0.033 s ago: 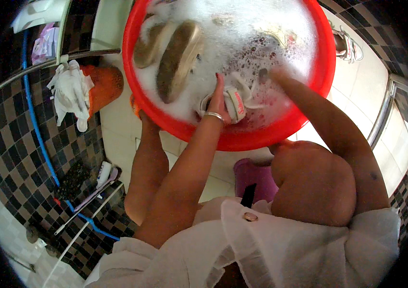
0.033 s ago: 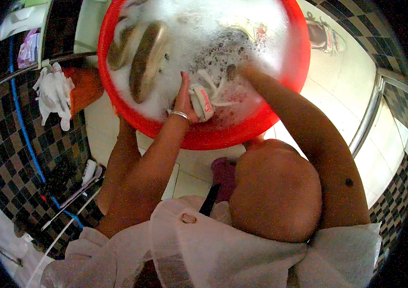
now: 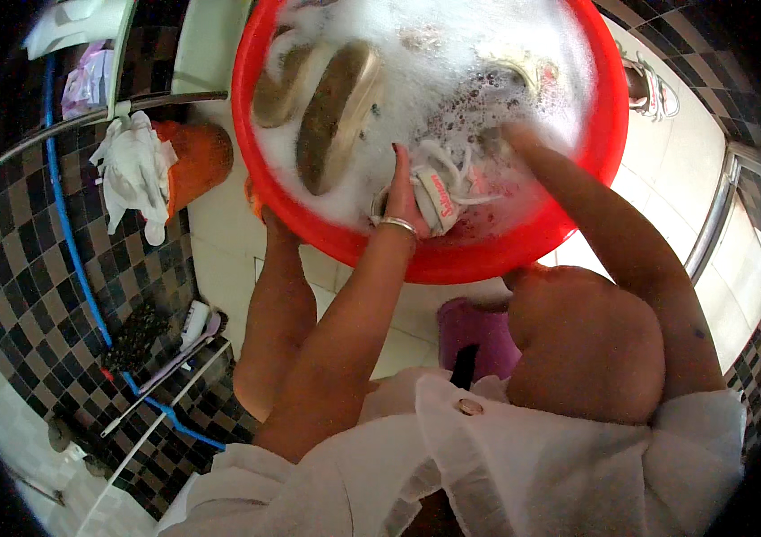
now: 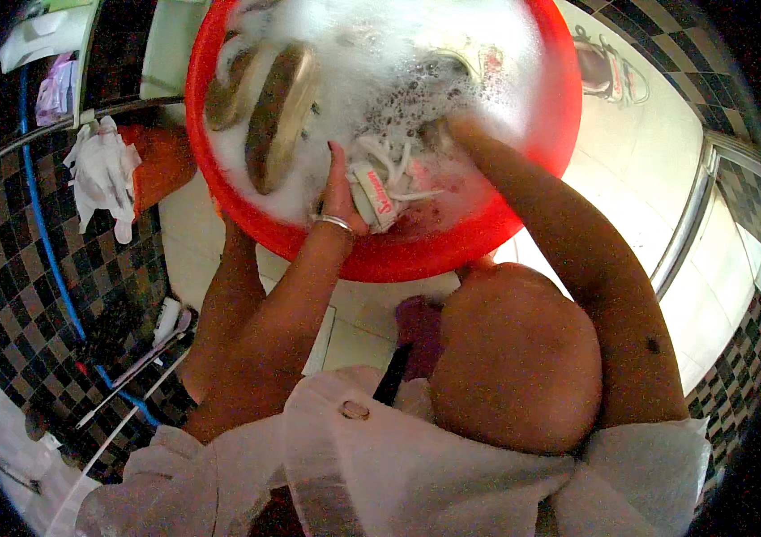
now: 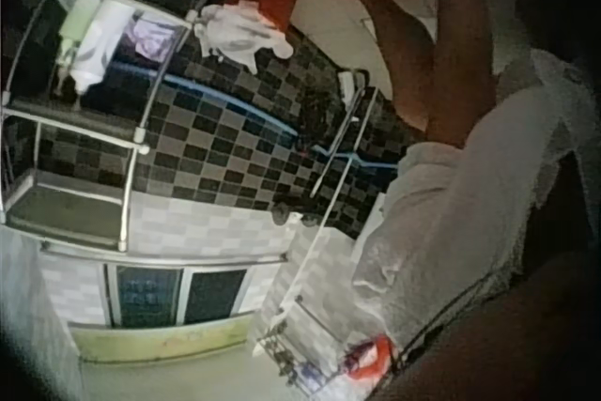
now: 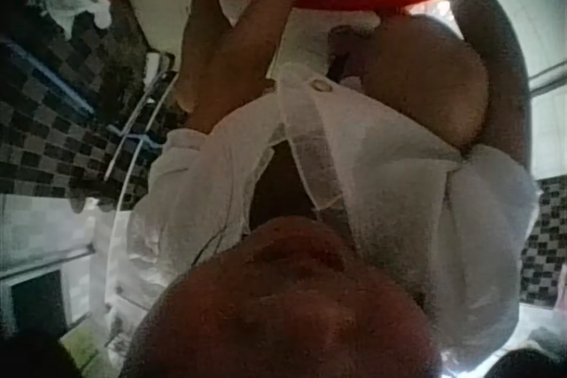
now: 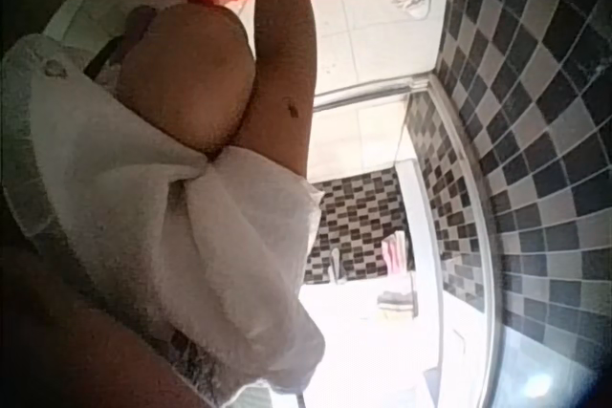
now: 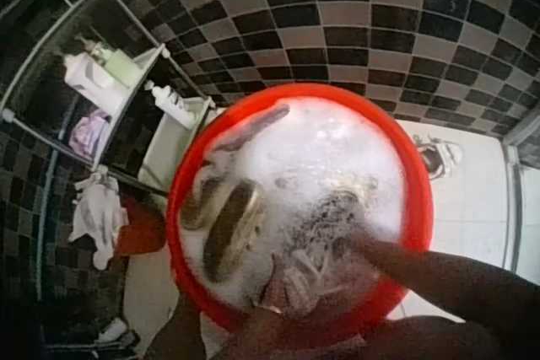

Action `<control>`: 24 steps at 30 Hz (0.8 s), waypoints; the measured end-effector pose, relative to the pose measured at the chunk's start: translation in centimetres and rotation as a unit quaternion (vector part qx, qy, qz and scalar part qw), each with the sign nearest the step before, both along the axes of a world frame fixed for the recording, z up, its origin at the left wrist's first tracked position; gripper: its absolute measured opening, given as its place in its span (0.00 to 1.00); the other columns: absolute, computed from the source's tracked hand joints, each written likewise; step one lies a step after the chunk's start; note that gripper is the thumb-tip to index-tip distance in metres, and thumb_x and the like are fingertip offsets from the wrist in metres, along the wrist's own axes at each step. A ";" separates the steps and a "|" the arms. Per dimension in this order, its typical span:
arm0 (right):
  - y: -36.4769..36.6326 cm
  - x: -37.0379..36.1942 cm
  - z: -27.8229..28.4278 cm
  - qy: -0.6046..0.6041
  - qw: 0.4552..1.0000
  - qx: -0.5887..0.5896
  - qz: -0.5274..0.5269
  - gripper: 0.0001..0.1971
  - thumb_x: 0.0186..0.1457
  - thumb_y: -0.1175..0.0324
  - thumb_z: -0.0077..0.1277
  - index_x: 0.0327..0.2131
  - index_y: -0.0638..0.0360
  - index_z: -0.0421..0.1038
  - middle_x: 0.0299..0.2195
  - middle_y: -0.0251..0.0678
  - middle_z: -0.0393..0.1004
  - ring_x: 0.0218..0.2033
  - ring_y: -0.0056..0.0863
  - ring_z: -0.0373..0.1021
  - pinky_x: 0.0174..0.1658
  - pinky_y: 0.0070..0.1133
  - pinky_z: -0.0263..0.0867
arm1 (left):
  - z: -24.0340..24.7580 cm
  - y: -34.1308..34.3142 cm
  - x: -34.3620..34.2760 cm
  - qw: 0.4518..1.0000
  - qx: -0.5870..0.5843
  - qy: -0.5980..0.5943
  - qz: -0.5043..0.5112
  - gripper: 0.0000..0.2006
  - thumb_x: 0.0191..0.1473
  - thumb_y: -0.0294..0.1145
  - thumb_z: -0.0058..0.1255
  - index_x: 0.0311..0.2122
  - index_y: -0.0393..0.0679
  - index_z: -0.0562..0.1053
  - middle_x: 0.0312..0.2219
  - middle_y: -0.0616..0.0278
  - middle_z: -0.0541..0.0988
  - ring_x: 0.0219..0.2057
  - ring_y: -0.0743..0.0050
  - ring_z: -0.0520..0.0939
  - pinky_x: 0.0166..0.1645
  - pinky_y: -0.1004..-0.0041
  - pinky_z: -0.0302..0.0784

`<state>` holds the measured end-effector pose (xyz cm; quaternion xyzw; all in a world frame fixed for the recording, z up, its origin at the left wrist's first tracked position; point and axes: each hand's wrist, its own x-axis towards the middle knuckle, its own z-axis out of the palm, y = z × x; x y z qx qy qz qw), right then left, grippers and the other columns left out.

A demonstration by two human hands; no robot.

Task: The person scrubs several shoes in a basin of soapy water using a brush, moving them in and out of the water to clean the surfaces.

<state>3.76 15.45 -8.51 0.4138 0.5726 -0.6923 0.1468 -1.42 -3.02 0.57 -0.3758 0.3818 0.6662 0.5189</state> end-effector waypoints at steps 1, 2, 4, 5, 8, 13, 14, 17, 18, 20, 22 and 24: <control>-0.4 -0.2 0.6 0.003 1.000 -0.002 -0.021 0.19 0.47 0.58 0.49 0.38 0.62 0.66 0.31 0.38 0.69 0.30 0.30 0.67 0.30 0.27 0.65 | 0.3 -0.4 0.3 0.999 0.015 0.001 0.028 0.40 0.37 0.72 0.38 0.46 0.46 0.64 0.43 0.57 0.68 0.42 0.58 0.70 0.46 0.57 0.66; -0.7 -0.5 1.2 0.008 0.999 -0.003 -0.045 0.19 0.47 0.58 0.49 0.38 0.62 0.66 0.31 0.37 0.69 0.30 0.29 0.67 0.29 0.27 0.65 | 0.5 -0.7 0.4 0.998 0.044 0.009 0.038 0.41 0.38 0.72 0.36 0.47 0.45 0.63 0.44 0.56 0.67 0.43 0.56 0.69 0.47 0.56 0.64; -1.5 -1.5 3.3 0.020 0.994 -0.005 -0.108 0.18 0.47 0.58 0.49 0.38 0.62 0.67 0.30 0.37 0.69 0.30 0.29 0.67 0.29 0.27 0.65 | 0.9 -1.2 0.5 0.993 0.101 0.024 0.059 0.42 0.39 0.72 0.33 0.49 0.44 0.61 0.47 0.53 0.65 0.46 0.52 0.67 0.50 0.53 0.62; -1.6 -1.9 4.8 0.022 0.992 -0.012 -0.125 0.19 0.47 0.57 0.49 0.39 0.61 0.66 0.31 0.36 0.69 0.29 0.28 0.67 0.29 0.27 0.65 | 1.2 -1.4 0.5 0.991 0.112 0.027 0.068 0.43 0.39 0.73 0.31 0.50 0.44 0.60 0.48 0.53 0.64 0.47 0.51 0.66 0.50 0.51 0.60; -0.5 -2.0 4.8 0.045 0.996 -0.038 -0.070 0.20 0.46 0.60 0.50 0.40 0.61 0.65 0.33 0.36 0.69 0.31 0.27 0.67 0.30 0.24 0.65 | 2.1 -1.3 0.7 0.988 0.122 0.029 0.090 0.44 0.39 0.73 0.28 0.52 0.43 0.57 0.50 0.51 0.61 0.50 0.49 0.63 0.53 0.49 0.57; -0.3 -3.0 2.3 0.196 0.956 -0.123 -0.178 0.18 0.45 0.65 0.52 0.39 0.64 0.66 0.33 0.38 0.69 0.31 0.25 0.67 0.28 0.21 0.64 | 4.4 -0.4 0.9 0.988 0.087 0.076 0.106 0.47 0.38 0.74 0.27 0.54 0.43 0.53 0.52 0.50 0.58 0.51 0.49 0.61 0.53 0.50 0.56; -0.7 -3.7 3.7 0.214 0.948 -0.128 -0.196 0.18 0.45 0.65 0.52 0.40 0.63 0.66 0.33 0.38 0.70 0.31 0.24 0.67 0.28 0.21 0.64 | 4.4 -0.8 0.7 0.985 0.098 0.073 0.120 0.46 0.39 0.74 0.28 0.54 0.43 0.53 0.52 0.51 0.57 0.51 0.49 0.61 0.54 0.50 0.55; -0.7 -5.4 5.8 0.142 0.963 -0.125 -0.190 0.23 0.47 0.62 0.50 0.46 0.61 0.61 0.35 0.36 0.68 0.35 0.26 0.66 0.34 0.22 0.65 | 4.7 -1.1 0.0 0.978 0.131 0.067 0.149 0.45 0.41 0.72 0.28 0.55 0.44 0.53 0.52 0.52 0.57 0.52 0.49 0.60 0.54 0.51 0.54; -0.5 -5.9 6.1 0.123 0.967 -0.113 -0.193 0.24 0.47 0.62 0.50 0.47 0.60 0.59 0.36 0.36 0.68 0.35 0.26 0.66 0.35 0.22 0.65 | 4.8 -1.0 -0.1 0.977 0.136 0.069 0.152 0.43 0.42 0.71 0.28 0.54 0.44 0.53 0.52 0.52 0.58 0.52 0.50 0.60 0.54 0.52 0.55; -0.4 -5.8 6.9 0.172 0.948 -0.201 -0.180 0.27 0.46 0.59 0.51 0.48 0.58 0.56 0.37 0.38 0.66 0.37 0.30 0.65 0.36 0.26 0.66 | 4.9 -1.1 -0.2 0.974 0.140 0.078 0.159 0.42 0.43 0.70 0.28 0.54 0.44 0.53 0.52 0.53 0.58 0.52 0.50 0.60 0.55 0.52 0.54; -0.1 -6.3 5.4 0.148 0.949 -0.200 -0.195 0.26 0.45 0.58 0.52 0.47 0.57 0.57 0.38 0.38 0.65 0.38 0.32 0.64 0.35 0.27 0.67 | 4.9 -1.1 -0.4 0.973 0.134 0.091 0.166 0.42 0.43 0.70 0.28 0.55 0.44 0.53 0.52 0.53 0.58 0.52 0.50 0.60 0.55 0.52 0.53; 0.2 -6.0 4.8 0.151 0.939 -0.237 -0.198 0.26 0.45 0.57 0.52 0.46 0.58 0.57 0.39 0.39 0.64 0.39 0.32 0.64 0.35 0.27 0.67 | 4.4 -1.3 -0.4 0.971 0.147 0.096 0.160 0.42 0.43 0.70 0.29 0.55 0.44 0.53 0.53 0.53 0.57 0.53 0.50 0.59 0.55 0.52 0.53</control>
